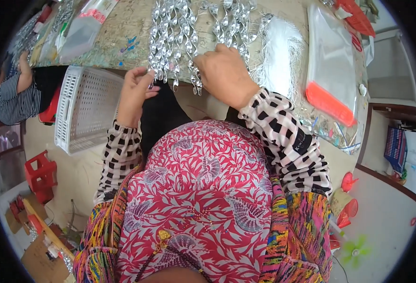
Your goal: Packaging and assembling silver festive decorations into plastic bags.
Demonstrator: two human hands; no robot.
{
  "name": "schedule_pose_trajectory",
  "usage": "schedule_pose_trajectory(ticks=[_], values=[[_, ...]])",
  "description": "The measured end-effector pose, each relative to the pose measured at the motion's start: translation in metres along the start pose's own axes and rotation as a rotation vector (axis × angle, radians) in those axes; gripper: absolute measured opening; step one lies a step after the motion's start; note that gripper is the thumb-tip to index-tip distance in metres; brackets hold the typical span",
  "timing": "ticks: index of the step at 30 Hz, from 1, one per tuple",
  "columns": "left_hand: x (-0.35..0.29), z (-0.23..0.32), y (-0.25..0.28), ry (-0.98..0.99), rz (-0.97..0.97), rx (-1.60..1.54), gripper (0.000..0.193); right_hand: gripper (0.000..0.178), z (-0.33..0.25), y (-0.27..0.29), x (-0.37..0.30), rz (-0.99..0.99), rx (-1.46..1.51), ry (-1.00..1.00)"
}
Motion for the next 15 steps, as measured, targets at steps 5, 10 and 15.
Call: schedule_pose_trajectory(ticks=[5, 10, 15], values=[[-0.002, -0.007, -0.018, 0.129, -0.065, -0.399, 0.045, 0.022, 0.001, -0.016, 0.018, 0.059, -0.049, -0.059], [0.012, -0.003, 0.007, -0.033, -0.015, -0.446, 0.037, 0.027, -0.014, -0.023, 0.029, 0.05, 0.082, -0.026], [0.016, 0.007, 0.016, -0.053, 0.005, -0.408, 0.034, 0.028, 0.003, -0.022, 0.021, 0.115, 0.157, -0.02]])
Point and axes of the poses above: each hand's wrist, its own x-axis towards the middle knuckle, its own y-axis out of the back of the hand, z = x × y, the point moved 6 cm from there along x, towards the middle knuckle, and after that the axes turned 6 degrees about y, right-handed, at the moved point
